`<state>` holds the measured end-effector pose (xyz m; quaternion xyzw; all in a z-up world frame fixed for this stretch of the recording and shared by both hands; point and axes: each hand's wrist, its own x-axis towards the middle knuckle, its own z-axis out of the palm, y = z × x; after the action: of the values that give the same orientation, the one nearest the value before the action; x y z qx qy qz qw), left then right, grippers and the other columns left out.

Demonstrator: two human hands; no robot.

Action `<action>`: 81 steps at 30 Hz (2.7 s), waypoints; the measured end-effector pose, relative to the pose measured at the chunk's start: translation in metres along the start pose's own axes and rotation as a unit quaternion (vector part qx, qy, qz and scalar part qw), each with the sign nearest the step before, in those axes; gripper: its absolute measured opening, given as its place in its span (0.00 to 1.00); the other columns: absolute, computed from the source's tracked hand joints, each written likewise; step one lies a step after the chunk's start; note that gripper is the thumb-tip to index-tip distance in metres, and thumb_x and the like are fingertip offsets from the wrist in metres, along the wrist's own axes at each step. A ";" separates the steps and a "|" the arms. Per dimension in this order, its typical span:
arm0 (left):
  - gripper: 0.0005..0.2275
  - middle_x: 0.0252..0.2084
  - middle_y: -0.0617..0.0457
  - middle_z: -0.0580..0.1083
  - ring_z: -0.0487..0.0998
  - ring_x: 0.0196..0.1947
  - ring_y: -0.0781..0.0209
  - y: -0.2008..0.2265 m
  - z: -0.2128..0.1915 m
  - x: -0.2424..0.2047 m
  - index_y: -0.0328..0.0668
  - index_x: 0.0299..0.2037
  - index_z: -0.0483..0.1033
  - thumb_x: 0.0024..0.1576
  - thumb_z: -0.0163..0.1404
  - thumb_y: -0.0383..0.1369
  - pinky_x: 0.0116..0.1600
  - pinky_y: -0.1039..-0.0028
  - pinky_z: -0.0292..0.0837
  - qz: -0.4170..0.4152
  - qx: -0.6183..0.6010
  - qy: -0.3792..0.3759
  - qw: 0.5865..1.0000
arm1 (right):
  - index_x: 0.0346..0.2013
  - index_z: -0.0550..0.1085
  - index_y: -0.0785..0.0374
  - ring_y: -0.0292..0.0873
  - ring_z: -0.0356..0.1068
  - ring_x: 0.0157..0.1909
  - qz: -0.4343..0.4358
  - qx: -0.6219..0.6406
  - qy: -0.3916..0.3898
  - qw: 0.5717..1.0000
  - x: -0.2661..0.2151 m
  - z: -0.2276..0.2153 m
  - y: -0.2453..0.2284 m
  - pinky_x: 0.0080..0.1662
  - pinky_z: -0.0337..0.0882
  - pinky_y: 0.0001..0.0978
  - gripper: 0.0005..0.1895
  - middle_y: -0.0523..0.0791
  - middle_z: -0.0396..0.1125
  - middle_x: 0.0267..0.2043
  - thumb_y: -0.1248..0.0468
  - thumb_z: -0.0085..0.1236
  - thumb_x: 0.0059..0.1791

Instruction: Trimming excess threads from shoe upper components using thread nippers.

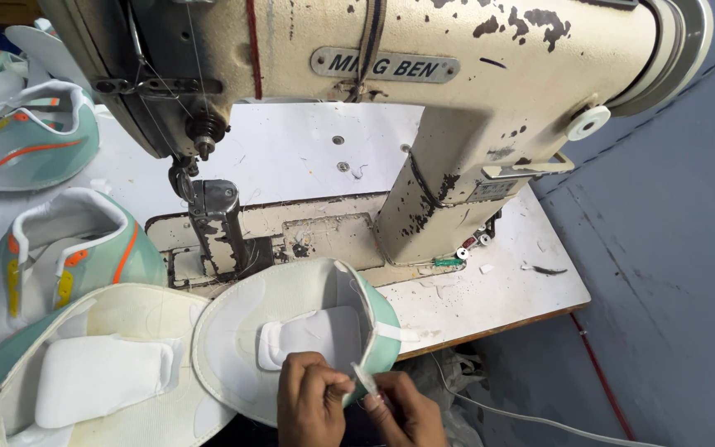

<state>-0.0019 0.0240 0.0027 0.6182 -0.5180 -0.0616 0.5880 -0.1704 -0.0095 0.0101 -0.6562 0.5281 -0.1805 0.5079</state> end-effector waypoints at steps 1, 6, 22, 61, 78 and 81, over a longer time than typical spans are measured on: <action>0.08 0.34 0.51 0.69 0.75 0.31 0.59 -0.002 -0.001 0.004 0.39 0.29 0.72 0.54 0.59 0.29 0.35 0.69 0.72 -0.026 -0.031 0.014 0.999 | 0.48 0.75 0.63 0.37 0.78 0.40 -0.048 0.034 0.052 0.997 0.003 0.001 0.005 0.45 0.74 0.30 0.16 0.47 0.79 0.34 0.60 0.63 0.48; 0.05 0.31 0.51 0.72 0.76 0.26 0.63 -0.029 -0.010 0.011 0.35 0.32 0.75 0.56 0.57 0.28 0.31 0.74 0.71 -0.132 -0.102 0.030 0.986 | 0.45 0.71 0.70 0.37 0.73 0.37 -0.082 0.181 0.265 0.944 0.031 -0.016 -0.021 0.42 0.73 0.31 0.19 0.47 0.73 0.35 0.64 0.66 0.44; 0.06 0.27 0.52 0.76 0.72 0.25 0.71 -0.020 -0.003 0.051 0.33 0.38 0.77 0.59 0.56 0.30 0.31 0.79 0.69 -0.311 -0.226 -0.119 0.915 | 0.45 0.63 0.64 0.36 0.67 0.43 -0.065 0.285 0.116 0.949 0.047 0.022 0.057 0.48 0.69 0.28 0.29 0.45 0.65 0.41 0.71 0.74 0.38; 0.15 0.26 0.59 0.62 0.61 0.28 0.71 -0.040 -0.024 0.017 0.39 0.29 0.67 0.50 0.65 0.25 0.35 0.79 0.62 -0.273 -0.284 -0.170 0.903 | 0.52 0.69 0.64 0.43 0.83 0.42 -0.079 -0.068 0.172 0.979 0.012 0.003 -0.038 0.42 0.79 0.33 0.30 0.51 0.78 0.43 0.58 0.73 0.40; 0.14 0.24 0.57 0.63 0.64 0.25 0.71 -0.032 -0.028 0.013 0.39 0.29 0.66 0.51 0.64 0.25 0.32 0.78 0.66 -0.249 -0.168 -0.212 0.930 | 0.49 0.72 0.61 0.53 0.78 0.41 -0.156 -0.168 0.036 0.973 0.031 0.006 -0.064 0.40 0.76 0.40 0.16 0.53 0.77 0.38 0.56 0.60 0.51; 0.15 0.26 0.55 0.61 0.63 0.26 0.71 -0.042 -0.020 0.002 0.39 0.27 0.61 0.52 0.60 0.23 0.32 0.79 0.68 -0.162 -0.166 -0.189 0.954 | 0.46 0.73 0.60 0.53 0.76 0.38 -0.153 -0.176 0.067 0.970 0.034 0.010 -0.052 0.37 0.74 0.38 0.12 0.52 0.76 0.35 0.57 0.59 0.53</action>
<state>0.0364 0.0266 -0.0236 0.5644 -0.4952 -0.3566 0.5559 -0.1236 -0.0385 0.0406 -0.7945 0.4777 -0.2042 0.3144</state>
